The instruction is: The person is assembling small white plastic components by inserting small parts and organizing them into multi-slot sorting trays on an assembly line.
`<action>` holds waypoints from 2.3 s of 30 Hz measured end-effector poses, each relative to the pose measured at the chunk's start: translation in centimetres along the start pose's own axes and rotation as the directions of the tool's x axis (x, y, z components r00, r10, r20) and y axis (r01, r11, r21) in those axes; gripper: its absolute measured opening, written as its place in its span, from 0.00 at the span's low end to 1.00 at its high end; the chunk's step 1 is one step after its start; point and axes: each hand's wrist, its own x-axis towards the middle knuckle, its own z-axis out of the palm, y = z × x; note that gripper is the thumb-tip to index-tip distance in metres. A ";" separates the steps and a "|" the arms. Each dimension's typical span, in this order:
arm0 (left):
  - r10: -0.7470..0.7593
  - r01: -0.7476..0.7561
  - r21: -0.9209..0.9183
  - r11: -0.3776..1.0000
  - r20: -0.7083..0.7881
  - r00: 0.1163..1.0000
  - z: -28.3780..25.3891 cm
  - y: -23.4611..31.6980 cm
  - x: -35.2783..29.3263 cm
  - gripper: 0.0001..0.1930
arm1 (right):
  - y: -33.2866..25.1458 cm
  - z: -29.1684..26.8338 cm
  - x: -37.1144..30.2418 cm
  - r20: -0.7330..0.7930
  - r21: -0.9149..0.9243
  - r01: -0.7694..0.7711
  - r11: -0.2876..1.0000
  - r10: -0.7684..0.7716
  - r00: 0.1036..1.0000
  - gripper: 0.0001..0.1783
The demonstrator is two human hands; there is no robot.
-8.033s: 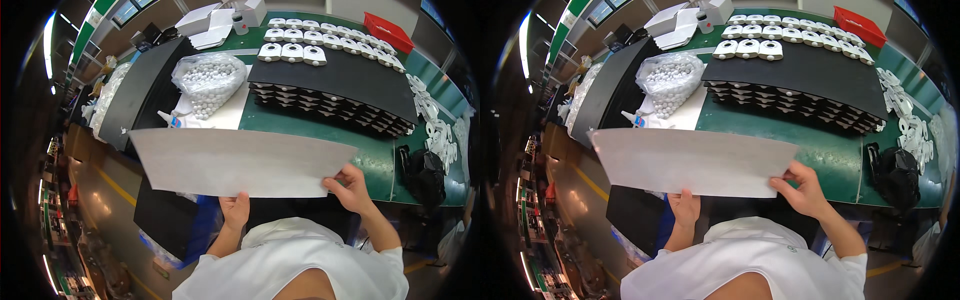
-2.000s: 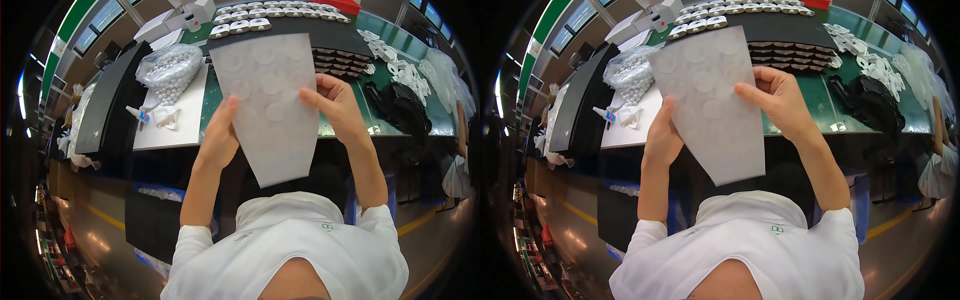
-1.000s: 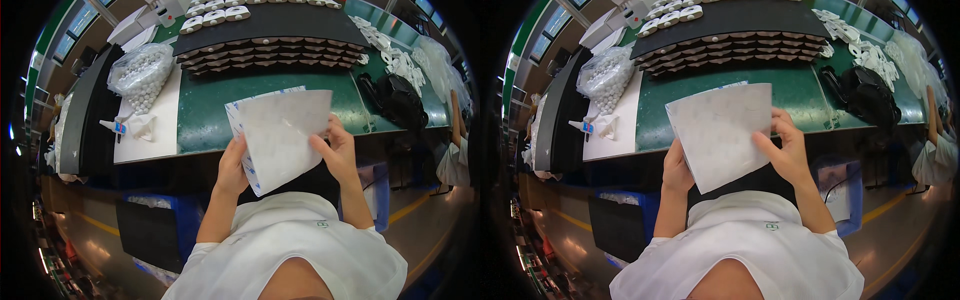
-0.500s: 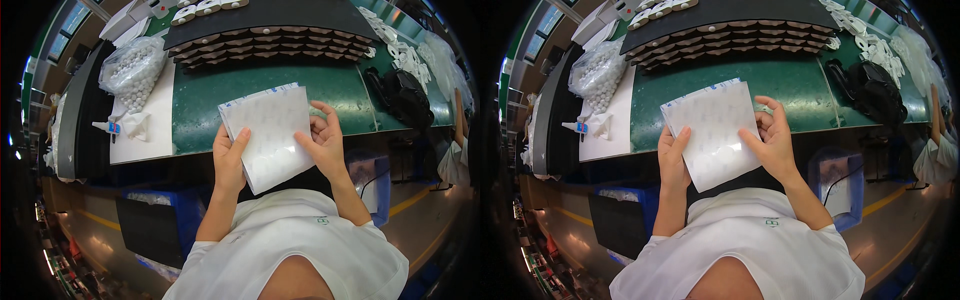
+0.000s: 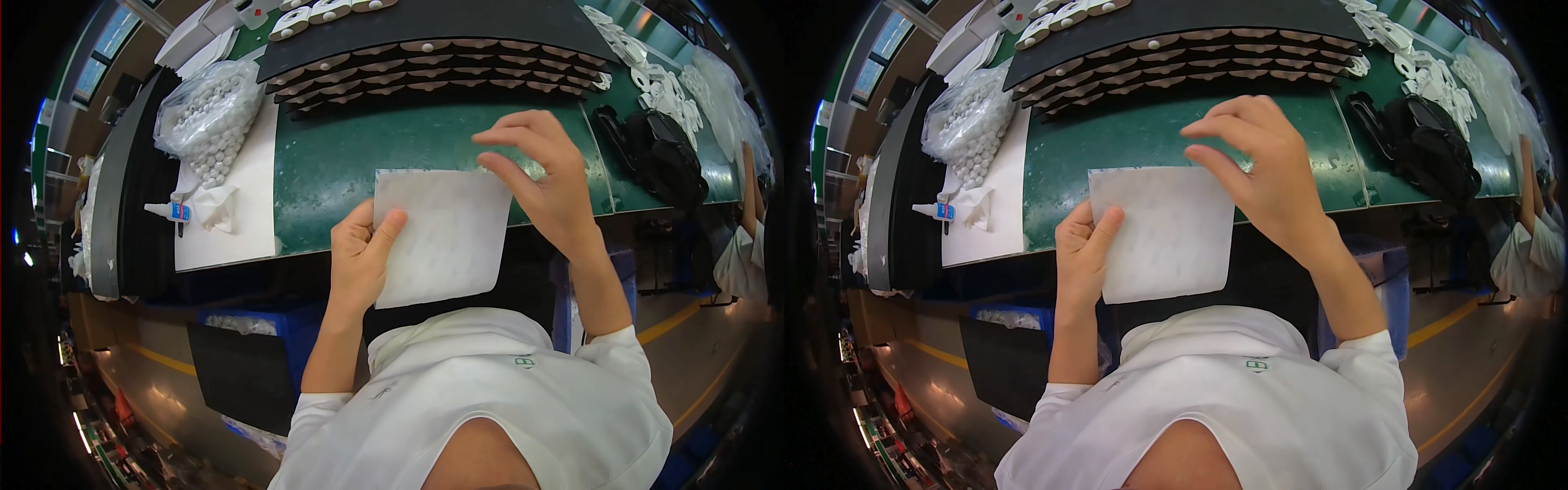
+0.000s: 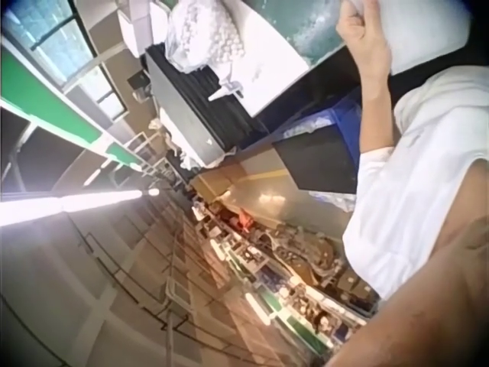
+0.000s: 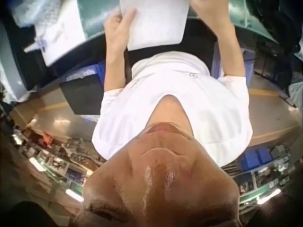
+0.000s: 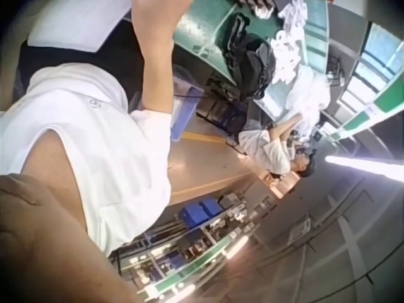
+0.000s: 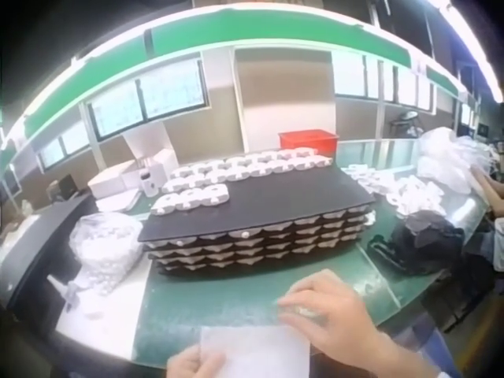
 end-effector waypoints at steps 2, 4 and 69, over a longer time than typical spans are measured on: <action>-0.008 0.008 0.016 1.000 0.014 1.000 0.2 0.4 0.0 0.09 | -0.2 0.0 0.9 0.097 0.006 0.036 0.999 -0.036 0.995 0.09; -0.021 0.020 0.040 0.999 0.032 0.999 0.0 0.5 0.2 0.09 | -0.4 0.2 1.5 0.261 0.086 -0.019 0.996 -0.004 0.965 0.05; -0.168 -0.909 0.400 0.117 0.910 0.379 -1.5 0.8 6.5 0.49 | 10.6 0.2 1.9 0.036 -0.305 -0.437 0.846 0.468 0.883 0.10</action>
